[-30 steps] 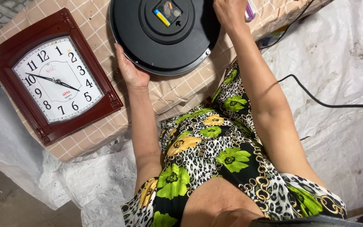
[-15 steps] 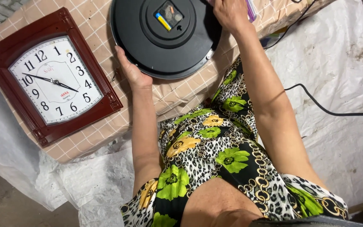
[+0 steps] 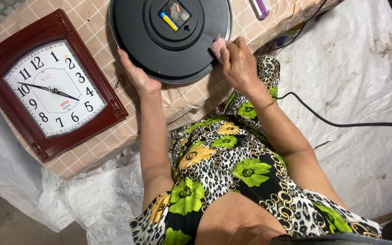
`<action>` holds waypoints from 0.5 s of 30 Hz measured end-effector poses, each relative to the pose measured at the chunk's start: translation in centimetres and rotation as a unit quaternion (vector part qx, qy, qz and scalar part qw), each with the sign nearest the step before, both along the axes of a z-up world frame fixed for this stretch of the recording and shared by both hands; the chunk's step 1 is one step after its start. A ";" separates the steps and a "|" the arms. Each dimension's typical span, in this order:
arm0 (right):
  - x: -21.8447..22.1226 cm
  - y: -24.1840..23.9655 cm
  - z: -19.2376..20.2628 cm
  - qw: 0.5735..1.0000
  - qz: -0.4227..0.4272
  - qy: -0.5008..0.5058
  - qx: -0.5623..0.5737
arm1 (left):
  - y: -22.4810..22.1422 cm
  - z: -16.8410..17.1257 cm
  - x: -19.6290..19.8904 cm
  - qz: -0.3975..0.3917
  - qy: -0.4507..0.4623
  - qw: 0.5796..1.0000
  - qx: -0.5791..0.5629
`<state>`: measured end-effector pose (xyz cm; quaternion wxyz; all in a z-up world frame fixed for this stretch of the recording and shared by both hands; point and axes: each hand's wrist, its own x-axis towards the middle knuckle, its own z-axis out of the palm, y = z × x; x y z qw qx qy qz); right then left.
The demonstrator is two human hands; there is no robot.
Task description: Polishing the glass of a wall clock and inspecting the mechanism.
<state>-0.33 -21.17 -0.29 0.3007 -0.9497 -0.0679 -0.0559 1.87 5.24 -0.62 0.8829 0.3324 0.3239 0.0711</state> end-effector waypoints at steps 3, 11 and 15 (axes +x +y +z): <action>-1.0 0.4 0.6 0.999 0.014 0.032 0.020 | 0.3 -0.5 0.2 -0.004 -0.004 1.000 0.004; -0.2 -1.7 4.0 0.762 -0.019 0.154 0.629 | 0.1 -0.2 -0.1 0.000 0.015 1.000 0.019; 2.4 -0.7 0.7 0.850 -0.049 0.022 0.524 | 0.2 -0.5 -0.1 -0.012 0.015 0.999 0.033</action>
